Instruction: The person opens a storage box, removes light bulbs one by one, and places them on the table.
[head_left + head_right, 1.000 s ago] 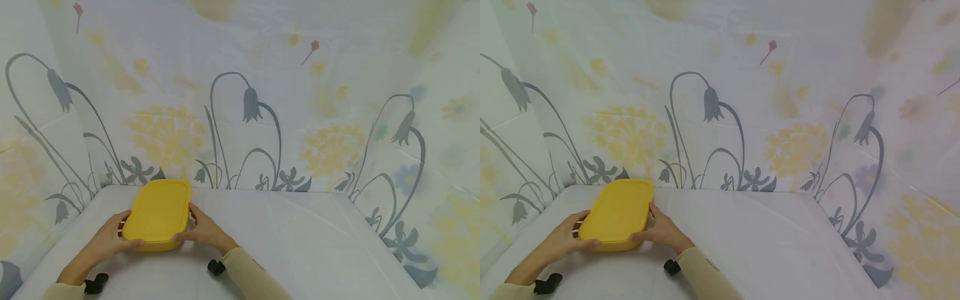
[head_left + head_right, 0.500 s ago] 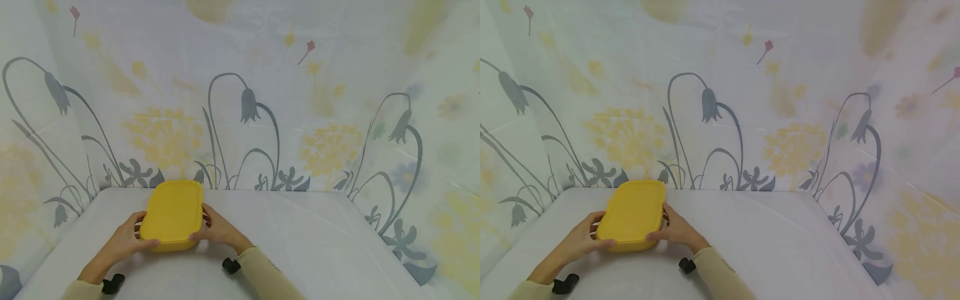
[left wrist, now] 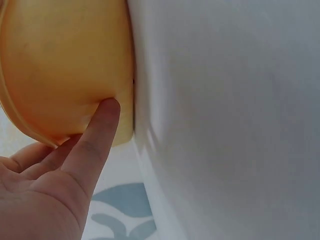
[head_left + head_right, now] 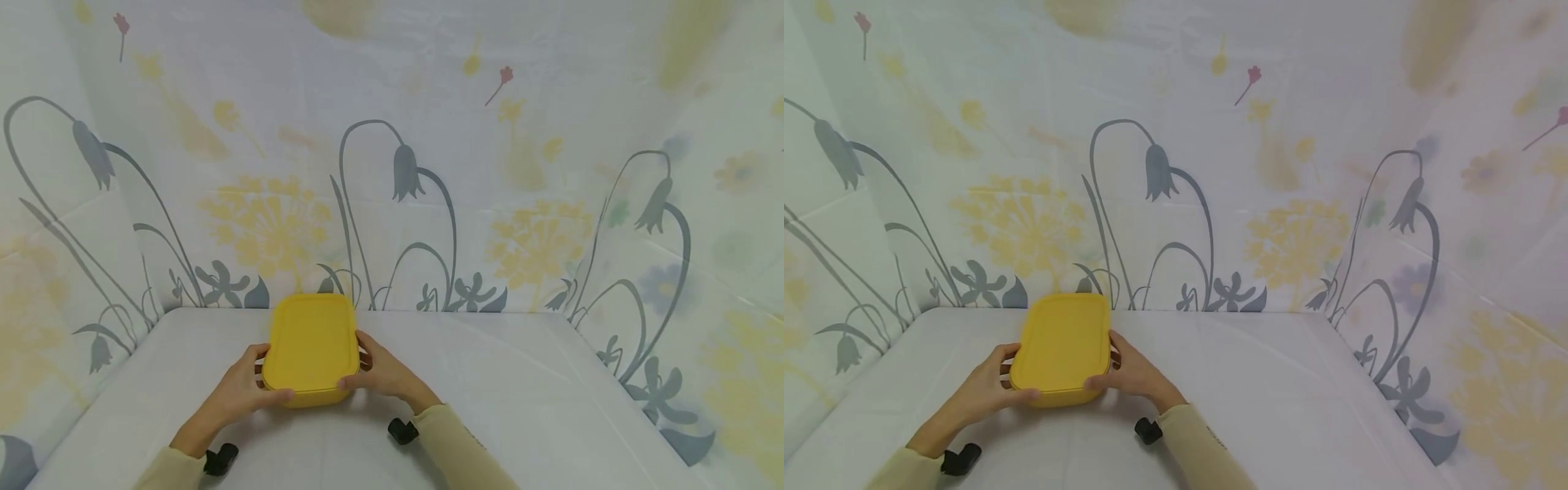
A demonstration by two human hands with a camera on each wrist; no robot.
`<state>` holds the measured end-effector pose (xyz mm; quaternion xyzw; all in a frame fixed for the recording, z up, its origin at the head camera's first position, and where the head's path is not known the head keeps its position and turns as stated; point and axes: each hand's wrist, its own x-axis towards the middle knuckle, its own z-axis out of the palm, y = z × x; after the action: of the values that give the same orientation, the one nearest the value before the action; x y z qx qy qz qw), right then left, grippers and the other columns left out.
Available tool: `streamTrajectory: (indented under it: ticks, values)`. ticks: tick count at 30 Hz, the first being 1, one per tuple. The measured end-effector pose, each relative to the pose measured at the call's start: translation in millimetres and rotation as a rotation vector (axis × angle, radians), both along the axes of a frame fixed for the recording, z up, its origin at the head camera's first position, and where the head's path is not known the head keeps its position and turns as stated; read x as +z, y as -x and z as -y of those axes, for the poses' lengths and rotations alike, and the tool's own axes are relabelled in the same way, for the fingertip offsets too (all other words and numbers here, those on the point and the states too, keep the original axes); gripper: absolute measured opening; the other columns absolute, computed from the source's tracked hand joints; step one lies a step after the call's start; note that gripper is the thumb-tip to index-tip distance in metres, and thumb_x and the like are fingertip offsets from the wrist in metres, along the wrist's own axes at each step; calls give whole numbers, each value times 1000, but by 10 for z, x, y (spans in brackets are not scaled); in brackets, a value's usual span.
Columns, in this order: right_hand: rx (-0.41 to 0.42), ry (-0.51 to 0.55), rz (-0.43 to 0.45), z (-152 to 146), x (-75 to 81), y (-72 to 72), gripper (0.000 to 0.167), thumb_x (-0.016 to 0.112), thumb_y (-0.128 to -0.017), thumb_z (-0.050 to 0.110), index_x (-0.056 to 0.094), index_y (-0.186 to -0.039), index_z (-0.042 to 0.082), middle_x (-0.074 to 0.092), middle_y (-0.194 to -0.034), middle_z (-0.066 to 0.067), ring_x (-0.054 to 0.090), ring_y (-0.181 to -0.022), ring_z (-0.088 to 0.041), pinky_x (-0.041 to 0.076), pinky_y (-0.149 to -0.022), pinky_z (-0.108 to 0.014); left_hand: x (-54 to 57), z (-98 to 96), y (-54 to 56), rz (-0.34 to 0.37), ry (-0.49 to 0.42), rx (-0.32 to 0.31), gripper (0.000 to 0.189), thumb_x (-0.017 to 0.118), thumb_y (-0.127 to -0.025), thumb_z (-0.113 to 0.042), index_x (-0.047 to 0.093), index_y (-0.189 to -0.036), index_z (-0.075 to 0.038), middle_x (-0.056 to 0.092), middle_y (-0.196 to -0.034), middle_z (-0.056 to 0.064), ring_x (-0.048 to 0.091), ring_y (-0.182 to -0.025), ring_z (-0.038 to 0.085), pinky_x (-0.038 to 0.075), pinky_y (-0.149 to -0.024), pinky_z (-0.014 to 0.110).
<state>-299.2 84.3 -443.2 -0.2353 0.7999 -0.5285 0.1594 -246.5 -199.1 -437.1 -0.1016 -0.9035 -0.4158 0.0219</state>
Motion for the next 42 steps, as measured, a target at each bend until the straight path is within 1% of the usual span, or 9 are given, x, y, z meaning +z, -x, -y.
streamTrajectory:
  ticks: [10, 15, 18, 23, 26, 32, 36, 39, 42]
  values:
    - [-22, -22, -2, -309, 25, 18, 105, 80, -74, 40, 15, -154, 22, 25, -154, 7, 40, -133, -18, 40, -106, -38, -29, -287, 89, 6, -79, -22, 104, 85, -67, -46, 30, -140, 4, 40, -141, 21, 52, -116, 33, 51, -90, 41]
    - [-1, 4, -1, -466, -19, 20, 102, 79, -77, 35, 13, -154, 23, 25, -154, 6, 38, -135, -20, 40, -106, -38, -53, -440, 88, 16, -102, -20, 103, 86, -64, -46, 32, -138, 1, 42, -140, 17, 53, -115, 30, 51, -90, 40]
    - [11, 23, 11, -551, -36, -3, 100, 78, -79, 31, 13, -154, 22, 24, -155, 4, 37, -136, -22, 40, -105, -38, -63, -527, 81, 24, -98, -15, 103, 87, -64, -46, 33, -138, 1, 43, -139, 17, 53, -114, 29, 50, -90, 41]
    - [-5, 24, 8, -679, -46, -38, 100, 78, -79, 31, 13, -154, 20, 25, -155, 2, 39, -135, -23, 42, -104, -38, -60, -658, 83, 16, -109, -27, 103, 87, -64, -44, 33, -137, 3, 45, -137, 18, 55, -113, 29, 50, -92, 43]
    - [-8, 29, -1, -738, -40, -45, 101, 78, -79, 30, 12, -154, 18, 24, -155, 0, 40, -134, -24, 43, -103, -37, -67, -724, 96, 13, -119, -29, 102, 87, -64, -44, 35, -137, 2, 45, -137, 16, 55, -113, 28, 50, -93, 43]
    - [4, 32, -8, -813, -34, -39, 103, 78, -79, 30, 10, -154, 15, 22, -156, -2, 39, -135, -25, 42, -103, -37, -95, -794, 123, 13, -112, -17, 103, 87, -62, -47, 36, -137, 0, 46, -136, 14, 55, -113, 27, 48, -94, 44]
    - [6, 39, -10, -834, -13, -30, 103, 78, -78, 30, 10, -154, 15, 20, -157, -1, 40, -134, -24, 42, -103, -37, -96, -805, 140, 10, -125, -28, 104, 87, -62, -49, 35, -138, -1, 44, -138, 13, 55, -114, 26, 49, -93, 42]
    - [-2, 35, -6, -833, 6, -31, 105, 79, -77, 32, 10, -154, 15, 19, -157, -1, 39, -135, -25, 42, -103, -38, -84, -791, 141, 16, -139, -44, 107, 87, -63, -47, 31, -142, -1, 41, -141, 14, 53, -116, 28, 50, -92, 40]
    - [-20, 13, -10, -824, 8, -33, 108, 79, -75, 34, 9, -154, 14, 16, -158, -3, 37, -136, -25, 41, -105, -39, -69, -770, 135, 21, -126, -57, 111, 86, -65, -48, 27, -146, -1, 35, -145, 17, 49, -122, 31, 49, -95, 41]
